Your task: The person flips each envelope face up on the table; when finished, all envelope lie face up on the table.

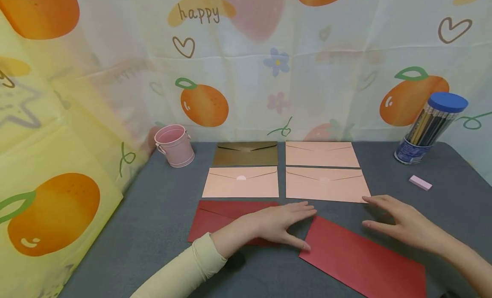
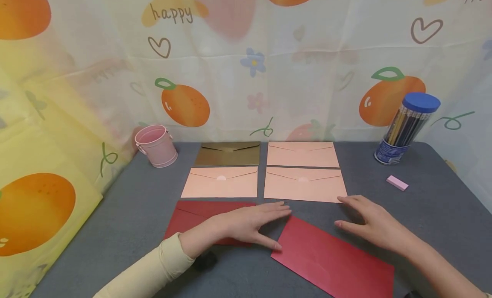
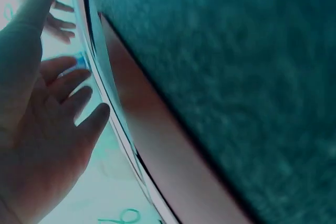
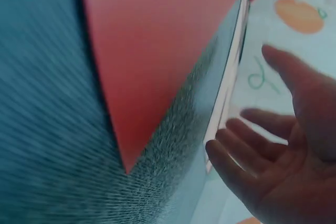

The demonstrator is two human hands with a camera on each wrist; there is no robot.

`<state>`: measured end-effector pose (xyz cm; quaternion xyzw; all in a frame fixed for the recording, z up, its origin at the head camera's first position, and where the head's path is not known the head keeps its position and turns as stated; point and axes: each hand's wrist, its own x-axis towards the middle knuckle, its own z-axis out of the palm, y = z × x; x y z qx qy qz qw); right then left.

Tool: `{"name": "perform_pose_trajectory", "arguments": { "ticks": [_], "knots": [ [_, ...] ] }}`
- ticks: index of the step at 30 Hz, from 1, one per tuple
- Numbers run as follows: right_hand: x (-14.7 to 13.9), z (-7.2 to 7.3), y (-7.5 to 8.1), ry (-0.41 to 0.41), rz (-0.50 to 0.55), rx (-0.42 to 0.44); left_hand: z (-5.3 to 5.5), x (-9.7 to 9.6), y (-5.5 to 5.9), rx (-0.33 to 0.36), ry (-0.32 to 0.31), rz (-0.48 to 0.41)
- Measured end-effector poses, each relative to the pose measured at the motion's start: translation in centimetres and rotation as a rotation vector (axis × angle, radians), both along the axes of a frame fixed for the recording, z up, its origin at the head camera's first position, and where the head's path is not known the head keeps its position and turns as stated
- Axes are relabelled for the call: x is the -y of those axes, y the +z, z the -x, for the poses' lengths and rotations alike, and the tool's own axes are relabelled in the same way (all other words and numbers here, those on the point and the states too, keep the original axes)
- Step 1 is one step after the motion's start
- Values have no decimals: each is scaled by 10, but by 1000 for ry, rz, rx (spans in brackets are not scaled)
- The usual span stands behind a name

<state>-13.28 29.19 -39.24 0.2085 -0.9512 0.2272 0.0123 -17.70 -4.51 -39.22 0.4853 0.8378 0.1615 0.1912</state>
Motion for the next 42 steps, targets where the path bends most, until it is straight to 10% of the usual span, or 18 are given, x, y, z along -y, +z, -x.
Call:
{"name": "perform_pose_trajectory", "arguments": {
  "ticks": [7, 15, 28, 42],
  "knots": [
    [7, -34, -11, 169, -45, 193, -9, -6, -1, -110, -191, 130],
    [13, -59, -18, 207, 10, 480, -9, -9, -2, -138, -195, 169],
    [20, -66, -16, 231, -126, 353, -14, -9, 3, -329, -271, 138],
    [19, -53, 4, 238, -162, 597, -31, 6, 13, -668, -346, -162]
  ]
}}
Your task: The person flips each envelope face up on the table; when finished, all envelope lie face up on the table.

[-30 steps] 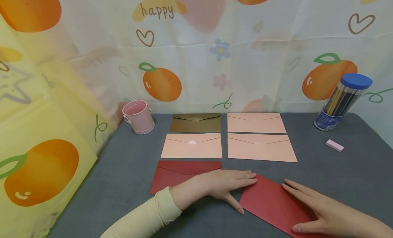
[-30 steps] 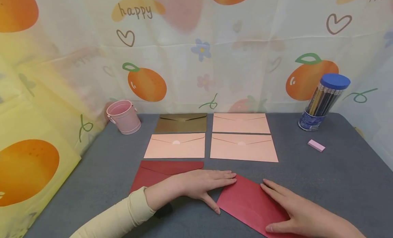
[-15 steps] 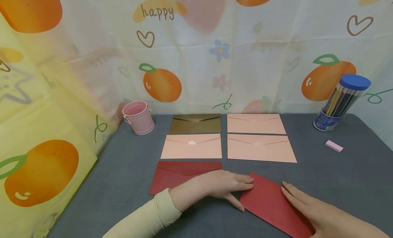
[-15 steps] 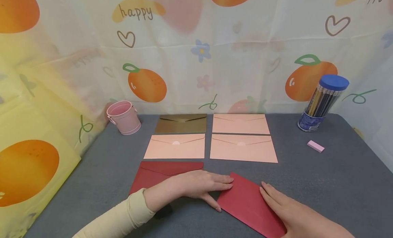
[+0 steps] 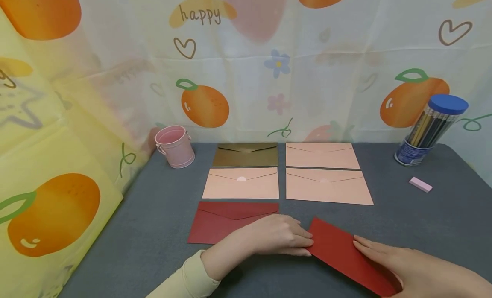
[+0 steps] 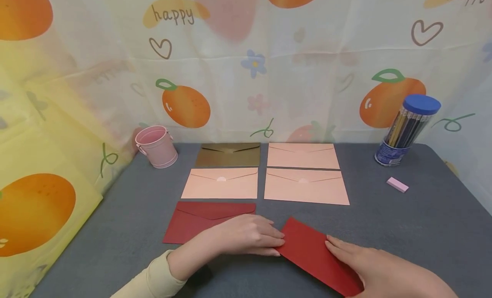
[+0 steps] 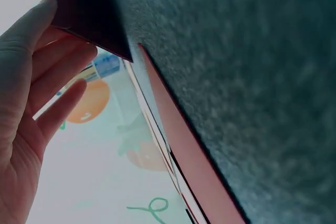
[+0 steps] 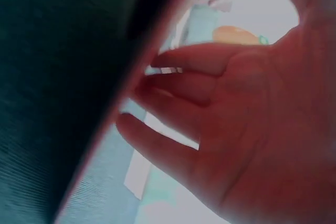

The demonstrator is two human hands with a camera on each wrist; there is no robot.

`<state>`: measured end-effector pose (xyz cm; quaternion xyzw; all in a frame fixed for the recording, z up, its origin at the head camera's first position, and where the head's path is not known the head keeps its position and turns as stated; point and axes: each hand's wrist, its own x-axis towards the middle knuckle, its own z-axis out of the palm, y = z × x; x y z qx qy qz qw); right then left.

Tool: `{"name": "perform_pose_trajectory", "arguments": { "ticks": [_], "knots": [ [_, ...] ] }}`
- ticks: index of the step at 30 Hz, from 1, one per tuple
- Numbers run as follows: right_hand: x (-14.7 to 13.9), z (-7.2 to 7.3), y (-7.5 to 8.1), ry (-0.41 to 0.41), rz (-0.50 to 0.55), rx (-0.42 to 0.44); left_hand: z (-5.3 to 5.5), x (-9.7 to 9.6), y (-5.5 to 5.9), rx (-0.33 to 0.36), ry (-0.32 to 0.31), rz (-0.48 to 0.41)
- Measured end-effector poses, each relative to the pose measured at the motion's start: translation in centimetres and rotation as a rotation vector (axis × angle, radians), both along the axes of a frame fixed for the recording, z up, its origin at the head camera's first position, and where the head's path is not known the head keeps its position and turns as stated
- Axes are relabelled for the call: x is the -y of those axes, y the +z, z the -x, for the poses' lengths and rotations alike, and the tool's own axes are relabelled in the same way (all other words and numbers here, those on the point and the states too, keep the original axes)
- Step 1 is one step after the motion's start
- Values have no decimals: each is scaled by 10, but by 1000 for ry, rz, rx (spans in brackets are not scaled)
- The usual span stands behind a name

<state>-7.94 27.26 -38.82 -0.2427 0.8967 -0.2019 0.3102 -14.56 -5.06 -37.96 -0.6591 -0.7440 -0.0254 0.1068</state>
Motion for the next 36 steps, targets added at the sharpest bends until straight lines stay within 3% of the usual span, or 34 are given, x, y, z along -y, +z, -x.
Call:
{"name": "perform_pose_trajectory", "arguments": {
  "ticks": [4, 7, 12, 15, 18, 20, 24, 27, 32, 36],
  "knots": [
    [-2, 5, 10, 41, 19, -11, -5, 7, 1, -49, 37, -138],
    [-4, 9, 17, 98, 69, -83, -7, 11, 2, -77, 56, -235],
    [-3, 18, 27, 206, 220, -348, -7, 19, 3, -60, 84, -362],
    [-1, 25, 30, 231, 340, -519, -6, 24, 4, -14, 112, -439],
    [3, 32, 31, 213, 443, -629, -4, 30, 3, 42, 158, -500],
    [5, 36, 32, 176, 482, -638, -4, 34, 3, 104, 192, -531],
    [5, 40, 32, 96, 529, -562, -3, 39, 0, 217, 242, -580],
    [4, 41, 30, 37, 544, -504, -2, 41, -2, 339, 258, -621],
    [0, 43, 27, -76, 506, -425, -2, 42, -6, 634, 299, -694],
    [-3, 45, 25, -160, 457, -423, -2, 42, -7, 843, 408, -736]
  ]
}}
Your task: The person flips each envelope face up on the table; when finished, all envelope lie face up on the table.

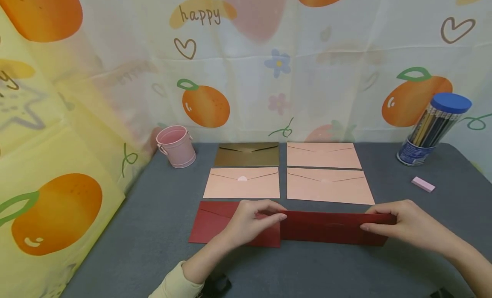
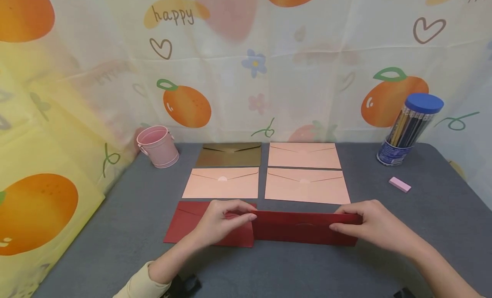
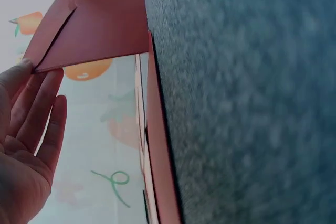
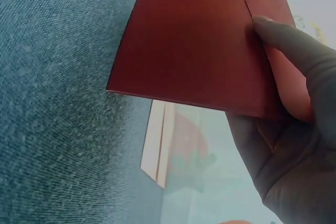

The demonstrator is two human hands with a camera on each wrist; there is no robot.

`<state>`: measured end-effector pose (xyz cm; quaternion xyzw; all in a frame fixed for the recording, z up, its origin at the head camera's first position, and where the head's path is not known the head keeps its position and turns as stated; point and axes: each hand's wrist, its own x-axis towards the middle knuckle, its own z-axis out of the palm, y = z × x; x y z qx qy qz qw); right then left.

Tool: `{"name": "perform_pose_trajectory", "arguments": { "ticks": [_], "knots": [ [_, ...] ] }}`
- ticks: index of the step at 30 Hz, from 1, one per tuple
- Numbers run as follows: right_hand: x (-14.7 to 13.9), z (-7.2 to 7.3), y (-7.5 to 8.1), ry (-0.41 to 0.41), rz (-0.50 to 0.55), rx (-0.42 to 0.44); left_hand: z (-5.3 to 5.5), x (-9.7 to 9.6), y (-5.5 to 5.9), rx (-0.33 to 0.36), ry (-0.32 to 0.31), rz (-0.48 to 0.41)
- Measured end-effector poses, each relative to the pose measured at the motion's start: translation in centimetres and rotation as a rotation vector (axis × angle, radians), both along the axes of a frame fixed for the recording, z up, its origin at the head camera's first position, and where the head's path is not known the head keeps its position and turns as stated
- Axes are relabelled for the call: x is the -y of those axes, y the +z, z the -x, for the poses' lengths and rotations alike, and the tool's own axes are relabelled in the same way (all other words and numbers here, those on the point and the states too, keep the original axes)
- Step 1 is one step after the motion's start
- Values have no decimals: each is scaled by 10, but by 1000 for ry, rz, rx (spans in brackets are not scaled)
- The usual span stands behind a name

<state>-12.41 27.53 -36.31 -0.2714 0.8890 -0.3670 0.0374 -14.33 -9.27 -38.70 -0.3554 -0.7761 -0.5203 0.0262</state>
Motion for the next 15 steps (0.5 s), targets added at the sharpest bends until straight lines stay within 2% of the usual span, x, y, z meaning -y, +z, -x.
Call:
{"name": "perform_pose_trajectory", "arguments": {
  "ticks": [6, 11, 13, 15],
  "knots": [
    [-1, 3, -1, -136, -17, 6, 2, -5, -1, 216, 83, -36],
    [-3, 7, 0, -216, -31, 98, 5, -13, -3, 434, 109, -133],
    [-4, 9, -1, -242, -47, 124, 6, -17, -4, 497, 122, -153],
    [-6, 10, -3, -266, -67, 128, 7, -19, -6, 517, 137, -141]
  ]
}}
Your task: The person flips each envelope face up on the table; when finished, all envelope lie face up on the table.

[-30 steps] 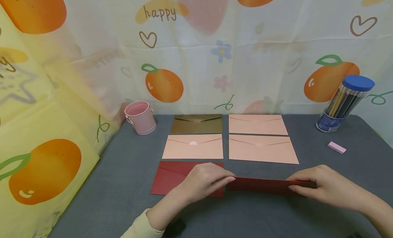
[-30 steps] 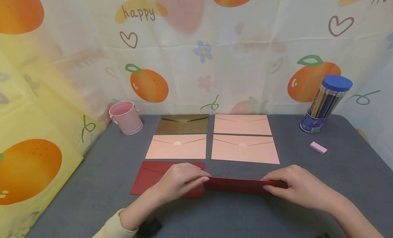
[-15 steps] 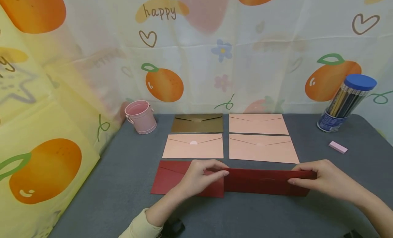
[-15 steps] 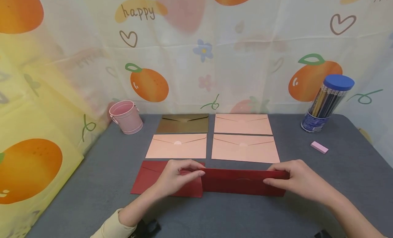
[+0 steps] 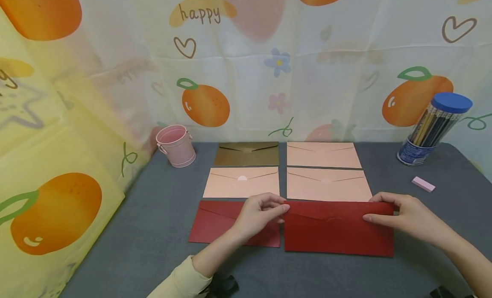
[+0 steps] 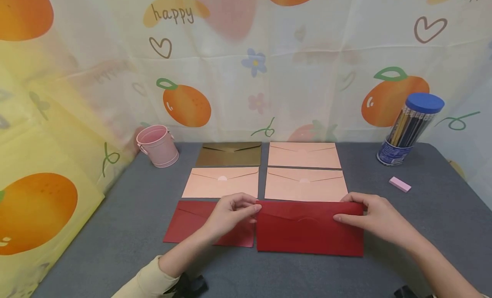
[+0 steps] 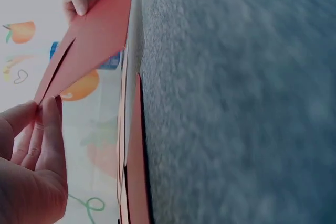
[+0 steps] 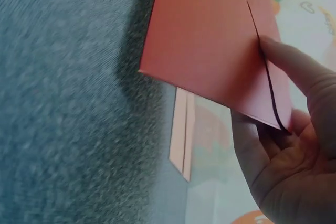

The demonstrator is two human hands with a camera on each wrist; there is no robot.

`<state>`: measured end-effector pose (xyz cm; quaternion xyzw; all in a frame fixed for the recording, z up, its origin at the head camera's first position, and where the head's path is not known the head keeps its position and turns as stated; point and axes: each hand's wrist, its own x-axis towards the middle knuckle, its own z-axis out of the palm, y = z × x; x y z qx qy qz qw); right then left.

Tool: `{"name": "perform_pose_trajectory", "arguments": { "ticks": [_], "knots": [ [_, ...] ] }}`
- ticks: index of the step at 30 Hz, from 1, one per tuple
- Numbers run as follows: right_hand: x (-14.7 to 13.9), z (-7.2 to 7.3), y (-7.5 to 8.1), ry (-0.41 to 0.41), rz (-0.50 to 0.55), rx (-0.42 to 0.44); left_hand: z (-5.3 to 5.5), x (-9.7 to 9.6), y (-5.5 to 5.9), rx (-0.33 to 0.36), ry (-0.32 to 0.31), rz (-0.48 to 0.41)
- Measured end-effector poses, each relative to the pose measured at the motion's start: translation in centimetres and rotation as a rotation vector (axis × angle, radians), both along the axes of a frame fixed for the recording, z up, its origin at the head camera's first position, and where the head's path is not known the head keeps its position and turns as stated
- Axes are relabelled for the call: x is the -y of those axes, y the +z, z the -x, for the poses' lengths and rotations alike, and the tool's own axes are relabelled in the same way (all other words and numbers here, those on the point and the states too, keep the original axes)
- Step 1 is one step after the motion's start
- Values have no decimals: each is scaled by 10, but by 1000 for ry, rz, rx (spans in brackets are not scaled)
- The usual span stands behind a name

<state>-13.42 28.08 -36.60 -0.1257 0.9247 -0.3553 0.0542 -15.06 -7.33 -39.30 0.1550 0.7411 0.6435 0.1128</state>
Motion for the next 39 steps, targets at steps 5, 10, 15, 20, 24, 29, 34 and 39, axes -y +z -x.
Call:
{"name": "perform_pose_trajectory", "arguments": {
  "ticks": [5, 10, 15, 20, 24, 29, 34, 39],
  "knots": [
    [-3, 1, -7, -26, -33, -14, 4, -5, -3, -48, 4, 98],
    [-5, 4, -14, -24, -62, -24, 7, -8, -6, -111, -20, 202],
    [-6, 7, -22, -5, -108, -50, 7, -9, -6, -132, -78, 267],
    [-7, 9, -30, 12, -178, -102, 8, -8, -9, -95, -116, 304],
    [-7, 11, -33, 16, -204, -122, 8, -9, -10, -64, -139, 308],
    [-7, 12, -34, 38, -213, -127, 9, -10, -12, -81, -152, 337],
    [-7, 14, -36, 61, -211, -125, 7, -9, -12, -95, -157, 370],
    [-8, 15, -37, 72, -210, -119, 7, -9, -12, -97, -161, 392]
  ]
}}
